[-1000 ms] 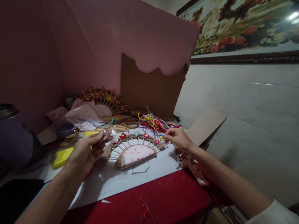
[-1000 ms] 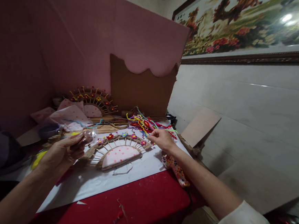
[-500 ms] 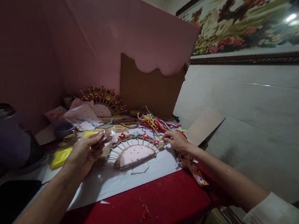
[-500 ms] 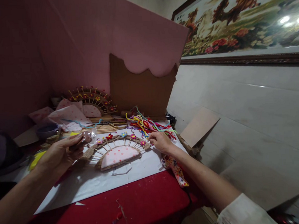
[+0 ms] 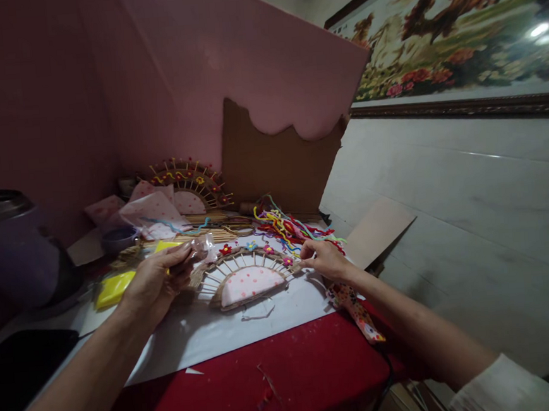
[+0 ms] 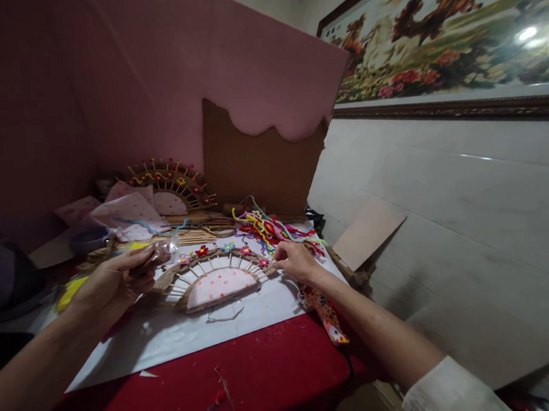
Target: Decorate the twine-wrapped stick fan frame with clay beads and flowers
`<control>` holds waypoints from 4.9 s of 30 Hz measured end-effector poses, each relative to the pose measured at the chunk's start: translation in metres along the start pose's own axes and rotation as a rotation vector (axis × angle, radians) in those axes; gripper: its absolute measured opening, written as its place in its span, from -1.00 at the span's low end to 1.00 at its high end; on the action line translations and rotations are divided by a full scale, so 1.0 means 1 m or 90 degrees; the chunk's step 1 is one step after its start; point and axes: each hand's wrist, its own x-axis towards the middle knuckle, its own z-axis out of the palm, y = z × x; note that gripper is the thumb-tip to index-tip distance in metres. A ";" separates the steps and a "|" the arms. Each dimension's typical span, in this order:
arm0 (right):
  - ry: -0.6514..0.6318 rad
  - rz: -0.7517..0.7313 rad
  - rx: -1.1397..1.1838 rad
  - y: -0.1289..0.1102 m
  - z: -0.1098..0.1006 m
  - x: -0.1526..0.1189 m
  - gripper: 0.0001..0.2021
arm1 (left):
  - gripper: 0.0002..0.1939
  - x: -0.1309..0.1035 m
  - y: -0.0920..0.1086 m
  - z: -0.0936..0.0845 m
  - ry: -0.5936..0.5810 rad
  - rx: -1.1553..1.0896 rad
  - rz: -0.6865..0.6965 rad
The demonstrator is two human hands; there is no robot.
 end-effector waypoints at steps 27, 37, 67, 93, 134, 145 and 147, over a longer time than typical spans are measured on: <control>0.005 0.097 0.673 -0.101 0.020 -0.007 -0.70 | -0.88 -0.004 -0.005 0.005 -0.022 0.055 0.040; 0.063 -0.036 0.613 -0.126 0.062 -0.004 -0.88 | -0.80 -0.006 -0.010 0.008 -0.145 0.079 0.044; 0.224 -0.248 0.265 -0.116 0.078 -0.030 -0.94 | -0.73 -0.015 -0.026 0.020 -0.137 0.222 0.151; 0.121 -0.151 0.391 -0.115 0.086 -0.031 -0.92 | -0.78 -0.013 -0.031 0.022 -0.138 0.145 0.063; 0.067 0.010 0.805 -0.107 0.087 -0.020 -0.78 | -0.83 -0.015 -0.029 0.022 -0.106 0.106 0.049; 0.099 -0.052 0.810 -0.107 0.080 -0.020 -0.83 | -0.88 -0.011 -0.031 0.019 -0.135 0.102 0.036; 0.110 -0.072 0.787 -0.107 0.079 -0.021 -0.82 | -0.89 -0.011 -0.032 0.018 -0.130 0.100 0.036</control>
